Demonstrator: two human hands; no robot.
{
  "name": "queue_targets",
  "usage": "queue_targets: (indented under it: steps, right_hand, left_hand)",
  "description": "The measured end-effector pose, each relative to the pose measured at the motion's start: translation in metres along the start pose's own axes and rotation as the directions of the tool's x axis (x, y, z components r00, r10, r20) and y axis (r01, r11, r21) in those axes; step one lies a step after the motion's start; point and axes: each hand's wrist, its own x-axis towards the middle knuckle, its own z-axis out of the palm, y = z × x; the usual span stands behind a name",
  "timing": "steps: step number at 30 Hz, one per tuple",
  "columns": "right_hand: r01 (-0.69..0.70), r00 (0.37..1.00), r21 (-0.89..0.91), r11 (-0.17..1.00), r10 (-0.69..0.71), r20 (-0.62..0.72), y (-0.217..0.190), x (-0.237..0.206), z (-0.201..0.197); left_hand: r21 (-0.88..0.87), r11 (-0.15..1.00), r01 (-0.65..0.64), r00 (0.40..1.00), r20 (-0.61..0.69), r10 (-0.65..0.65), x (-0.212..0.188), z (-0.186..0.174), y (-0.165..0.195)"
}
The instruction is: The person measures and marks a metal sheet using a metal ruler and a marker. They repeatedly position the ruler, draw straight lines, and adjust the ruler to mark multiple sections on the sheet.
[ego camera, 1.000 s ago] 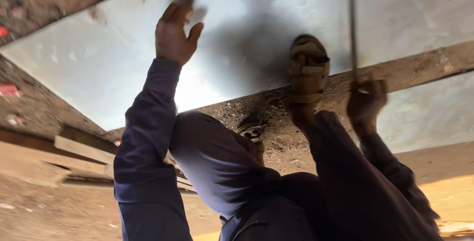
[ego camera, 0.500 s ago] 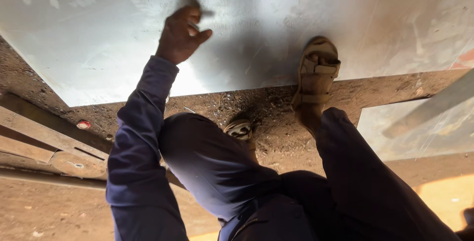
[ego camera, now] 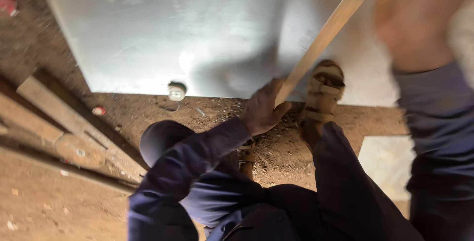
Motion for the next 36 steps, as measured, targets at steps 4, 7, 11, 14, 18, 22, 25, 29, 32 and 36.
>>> queue_targets:
  steps: [4, 7, 11, 14, 18, 22, 25, 29, 32, 36]
  right_hand:
    - [-0.131, 0.991, 0.035, 0.991, 0.131, 0.025, 0.092, -0.014, 0.017]
    - [-0.077, 0.995, -0.139, 0.987, 0.085, 0.050, 0.159, -0.011, 0.010]
    - [-0.079, 0.988, -0.408, 0.910, 0.126, 0.088, 0.205, -0.020, -0.013]
    - [0.060, 0.984, -0.757, 0.651, 0.091, 0.156, 0.210, -0.021, -0.020]
    - [0.257, 0.958, -0.885, 0.388, 0.019, 0.286, 0.192, -0.033, -0.026]
    - [0.184, 0.947, -0.844, 0.504, 0.140, 0.290, 0.179, -0.088, -0.035]
    - [0.224, 0.944, -0.893, 0.391, 0.141, 0.299, 0.168, -0.135, -0.061]
    - [0.401, 0.908, -0.914, 0.070, -0.162, 0.386, 0.147, -0.181, -0.108]
    - [0.016, 0.997, -0.985, 0.173, -0.072, 0.003, 0.118, -0.234, -0.142]
    - [-0.205, 0.979, -0.975, 0.081, 0.003, -0.205, 0.104, -0.298, -0.169]
  left_hand:
    - [-0.053, 0.955, 0.291, 0.956, 0.056, -0.288, -0.026, 0.039, -0.051]
    - [-0.020, 0.938, 0.347, 0.932, 0.121, -0.343, -0.038, 0.056, -0.082]
    - [0.034, 0.880, 0.473, 0.877, 0.078, -0.475, -0.050, 0.075, -0.098]
    - [0.048, 0.829, 0.557, 0.826, 0.073, -0.559, -0.048, 0.076, -0.106]
    - [0.120, 0.835, 0.538, 0.832, 0.084, -0.548, -0.032, 0.074, -0.116]
    - [0.435, 0.797, 0.419, 0.842, 0.142, -0.520, -0.025, 0.064, -0.118]
    - [0.586, 0.775, 0.234, 0.913, 0.141, -0.383, -0.020, 0.050, -0.111]
    - [0.546, 0.805, 0.233, 0.970, -0.073, -0.231, 0.025, 0.023, -0.099]
    - [0.767, 0.633, 0.101, 0.994, -0.110, -0.025, 0.070, -0.005, -0.099]
    - [0.824, 0.567, 0.000, 0.965, -0.150, 0.217, 0.109, -0.028, -0.108]
